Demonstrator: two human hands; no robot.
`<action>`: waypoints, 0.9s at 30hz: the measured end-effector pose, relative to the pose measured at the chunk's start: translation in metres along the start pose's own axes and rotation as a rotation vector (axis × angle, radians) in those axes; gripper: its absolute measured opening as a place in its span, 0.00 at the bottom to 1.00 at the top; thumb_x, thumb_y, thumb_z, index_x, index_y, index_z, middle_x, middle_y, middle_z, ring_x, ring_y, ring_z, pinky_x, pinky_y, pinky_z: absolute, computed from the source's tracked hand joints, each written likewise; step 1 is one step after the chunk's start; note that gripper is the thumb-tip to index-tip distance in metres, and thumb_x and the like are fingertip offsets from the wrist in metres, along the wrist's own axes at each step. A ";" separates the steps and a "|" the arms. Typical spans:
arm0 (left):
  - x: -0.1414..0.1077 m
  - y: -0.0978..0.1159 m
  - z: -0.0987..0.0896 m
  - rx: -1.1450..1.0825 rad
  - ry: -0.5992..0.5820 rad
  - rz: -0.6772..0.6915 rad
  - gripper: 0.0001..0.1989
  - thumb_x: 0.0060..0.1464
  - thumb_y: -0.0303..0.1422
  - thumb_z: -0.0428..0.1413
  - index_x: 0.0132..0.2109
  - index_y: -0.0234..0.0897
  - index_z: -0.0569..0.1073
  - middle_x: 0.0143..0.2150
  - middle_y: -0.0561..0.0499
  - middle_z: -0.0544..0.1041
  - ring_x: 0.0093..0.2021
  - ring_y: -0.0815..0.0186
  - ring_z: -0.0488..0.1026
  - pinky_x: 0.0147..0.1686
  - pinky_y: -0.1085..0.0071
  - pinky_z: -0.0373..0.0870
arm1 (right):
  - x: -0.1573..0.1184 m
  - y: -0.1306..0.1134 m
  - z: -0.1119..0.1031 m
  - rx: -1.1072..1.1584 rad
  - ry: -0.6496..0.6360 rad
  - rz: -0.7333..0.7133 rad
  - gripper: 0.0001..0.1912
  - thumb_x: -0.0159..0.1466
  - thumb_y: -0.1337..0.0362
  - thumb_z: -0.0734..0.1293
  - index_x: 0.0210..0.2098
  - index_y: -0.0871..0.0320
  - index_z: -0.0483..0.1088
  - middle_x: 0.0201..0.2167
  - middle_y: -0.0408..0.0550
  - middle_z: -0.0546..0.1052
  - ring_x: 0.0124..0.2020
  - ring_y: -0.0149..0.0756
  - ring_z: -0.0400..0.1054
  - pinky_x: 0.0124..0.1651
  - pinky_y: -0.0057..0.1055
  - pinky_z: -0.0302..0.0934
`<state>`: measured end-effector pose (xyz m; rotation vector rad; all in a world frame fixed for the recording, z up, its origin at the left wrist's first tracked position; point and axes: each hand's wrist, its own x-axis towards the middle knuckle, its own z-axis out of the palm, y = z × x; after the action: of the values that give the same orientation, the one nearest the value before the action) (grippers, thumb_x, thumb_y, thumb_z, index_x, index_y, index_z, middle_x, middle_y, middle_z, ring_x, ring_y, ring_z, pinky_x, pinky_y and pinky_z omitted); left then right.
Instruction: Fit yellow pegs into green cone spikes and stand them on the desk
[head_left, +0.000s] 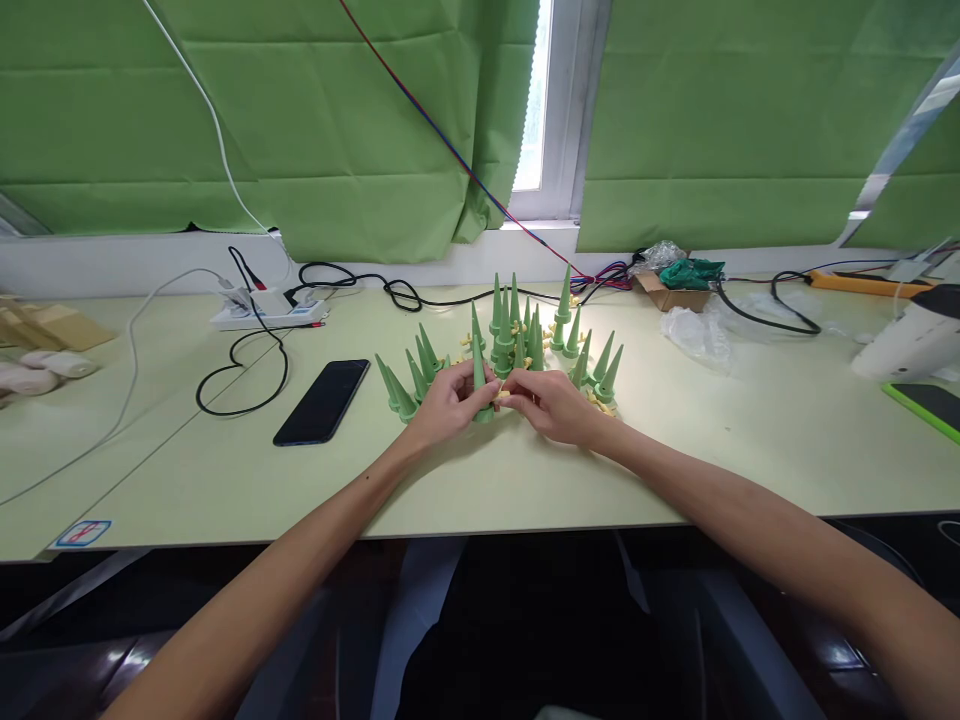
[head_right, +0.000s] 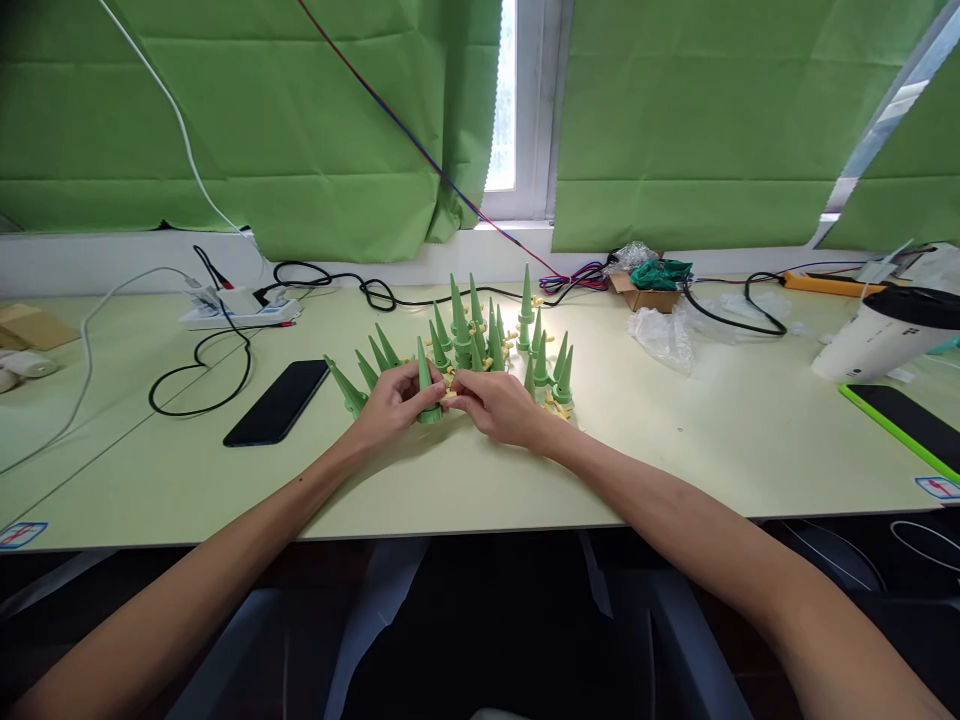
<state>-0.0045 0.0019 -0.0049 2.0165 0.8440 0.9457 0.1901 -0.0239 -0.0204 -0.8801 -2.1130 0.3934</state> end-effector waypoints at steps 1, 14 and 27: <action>0.000 0.000 0.000 0.002 -0.005 -0.003 0.15 0.59 0.44 0.55 0.33 0.36 0.71 0.26 0.52 0.73 0.24 0.70 0.62 0.23 0.72 0.54 | 0.000 0.000 0.000 -0.003 -0.003 0.004 0.10 0.69 0.62 0.61 0.31 0.57 0.66 0.19 0.39 0.64 0.21 0.29 0.55 0.27 0.27 0.48; 0.003 0.001 0.004 0.087 0.102 -0.014 0.17 0.61 0.47 0.52 0.38 0.37 0.71 0.26 0.54 0.68 0.22 0.71 0.58 0.23 0.73 0.54 | 0.000 -0.001 0.004 0.053 0.083 0.164 0.09 0.69 0.59 0.62 0.40 0.58 0.66 0.22 0.38 0.68 0.21 0.29 0.57 0.28 0.28 0.51; 0.006 -0.016 0.007 0.438 0.113 -0.018 0.18 0.62 0.45 0.51 0.30 0.37 0.64 0.23 0.54 0.65 0.23 0.68 0.58 0.26 0.70 0.53 | 0.000 -0.003 0.010 -0.168 0.148 0.220 0.13 0.68 0.64 0.62 0.26 0.57 0.63 0.17 0.39 0.63 0.19 0.30 0.53 0.28 0.30 0.48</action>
<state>0.0005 0.0120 -0.0193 2.3324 1.2135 0.9305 0.1812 -0.0257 -0.0248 -1.2081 -1.9403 0.2558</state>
